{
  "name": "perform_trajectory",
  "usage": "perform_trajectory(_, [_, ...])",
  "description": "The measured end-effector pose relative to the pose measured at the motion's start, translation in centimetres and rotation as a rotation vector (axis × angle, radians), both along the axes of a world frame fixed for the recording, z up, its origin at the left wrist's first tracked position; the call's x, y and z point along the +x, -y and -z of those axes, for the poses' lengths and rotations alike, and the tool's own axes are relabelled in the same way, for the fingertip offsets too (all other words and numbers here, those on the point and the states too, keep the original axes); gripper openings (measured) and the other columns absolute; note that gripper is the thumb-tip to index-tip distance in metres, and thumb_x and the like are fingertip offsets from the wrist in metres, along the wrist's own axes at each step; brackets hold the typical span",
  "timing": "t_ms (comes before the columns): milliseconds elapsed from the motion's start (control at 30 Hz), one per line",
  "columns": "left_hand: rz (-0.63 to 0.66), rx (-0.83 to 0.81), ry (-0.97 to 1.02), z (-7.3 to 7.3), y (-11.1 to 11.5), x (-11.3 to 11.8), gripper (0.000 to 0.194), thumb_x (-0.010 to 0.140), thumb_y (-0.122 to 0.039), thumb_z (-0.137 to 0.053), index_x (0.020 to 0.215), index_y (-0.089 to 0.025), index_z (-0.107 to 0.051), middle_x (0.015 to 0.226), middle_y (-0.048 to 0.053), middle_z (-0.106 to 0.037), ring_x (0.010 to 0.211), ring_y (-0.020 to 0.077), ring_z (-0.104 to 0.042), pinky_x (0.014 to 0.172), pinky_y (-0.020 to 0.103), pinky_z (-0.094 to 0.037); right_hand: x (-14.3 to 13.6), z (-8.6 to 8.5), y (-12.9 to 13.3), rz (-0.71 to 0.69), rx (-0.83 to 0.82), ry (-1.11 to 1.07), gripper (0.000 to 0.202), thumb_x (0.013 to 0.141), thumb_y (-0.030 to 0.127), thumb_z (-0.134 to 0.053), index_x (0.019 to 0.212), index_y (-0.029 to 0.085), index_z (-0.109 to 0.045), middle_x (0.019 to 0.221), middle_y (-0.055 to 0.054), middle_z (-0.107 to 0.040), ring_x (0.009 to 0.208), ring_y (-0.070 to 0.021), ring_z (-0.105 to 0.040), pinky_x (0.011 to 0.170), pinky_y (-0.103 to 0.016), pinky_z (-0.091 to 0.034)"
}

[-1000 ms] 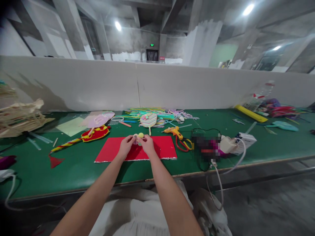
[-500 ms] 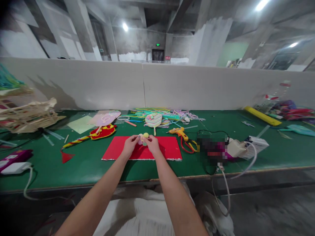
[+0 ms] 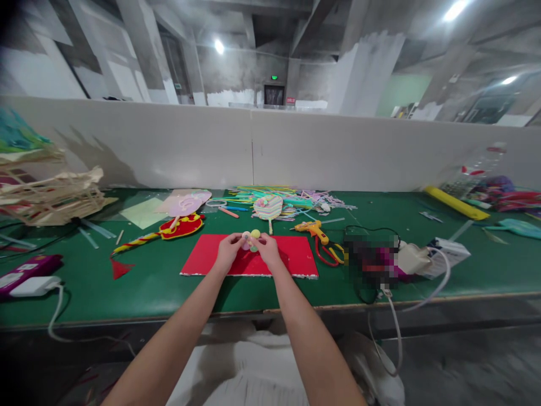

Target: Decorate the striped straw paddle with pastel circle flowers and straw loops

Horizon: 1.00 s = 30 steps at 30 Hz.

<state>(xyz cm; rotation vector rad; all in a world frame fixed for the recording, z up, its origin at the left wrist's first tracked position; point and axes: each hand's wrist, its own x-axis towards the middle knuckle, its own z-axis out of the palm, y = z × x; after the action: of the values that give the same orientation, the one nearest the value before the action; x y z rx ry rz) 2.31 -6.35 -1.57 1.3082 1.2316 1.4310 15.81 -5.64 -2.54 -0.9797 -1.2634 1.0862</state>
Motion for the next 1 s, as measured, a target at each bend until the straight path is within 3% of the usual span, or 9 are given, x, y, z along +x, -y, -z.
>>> perform_trajectory(400, [-0.006,0.042,-0.102,-0.41,0.07,0.11,0.026,0.068,-0.034,-0.059,0.085,-0.015,-0.065,0.087,0.006,-0.067,0.082,0.0183,-0.059,0.078,0.029,-0.044,0.05,0.27,-0.39,0.077,-0.035,-0.053,0.034,0.061,0.042,-0.066,0.080,0.014,-0.065,0.075,-0.004,-0.068,0.071,-0.0170,-0.061,0.067,-0.028,-0.046])
perform_trajectory(667, [0.006,0.058,-0.158,-0.59,0.12,0.17,0.022,0.069,-0.033,-0.057,0.078,-0.015,-0.064,0.077,0.004,-0.067,0.076,0.0182,-0.058,0.073,0.029,-0.044,0.06,0.08,-0.33,0.070,-0.043,-0.062,0.033,0.058,0.040,-0.069,0.079,0.014,-0.066,0.073,-0.004,-0.068,0.070,-0.0168,-0.060,0.066,-0.028,-0.046])
perform_trajectory(833, [0.074,0.081,-0.153,-0.83,0.34,0.52,0.028,0.070,-0.037,-0.057,0.086,-0.015,-0.063,0.086,0.006,-0.066,0.081,0.0183,-0.058,0.074,0.028,-0.043,0.03,0.08,-0.41,0.100,-0.045,-0.117,0.035,0.060,0.041,-0.067,0.083,0.014,-0.065,0.079,-0.005,-0.068,0.073,-0.0173,-0.060,0.066,-0.028,-0.047])
perform_trajectory(1000, [0.123,0.086,-0.262,-0.81,0.53,0.67,0.027,0.066,-0.038,-0.061,0.080,-0.015,-0.063,0.073,0.002,-0.064,0.071,0.0172,-0.057,0.065,0.025,-0.043,0.07,0.09,-0.35,0.090,-0.040,-0.149,0.034,0.060,0.039,-0.067,0.084,0.015,-0.065,0.082,-0.005,-0.067,0.076,-0.0173,-0.059,0.069,-0.028,-0.047])
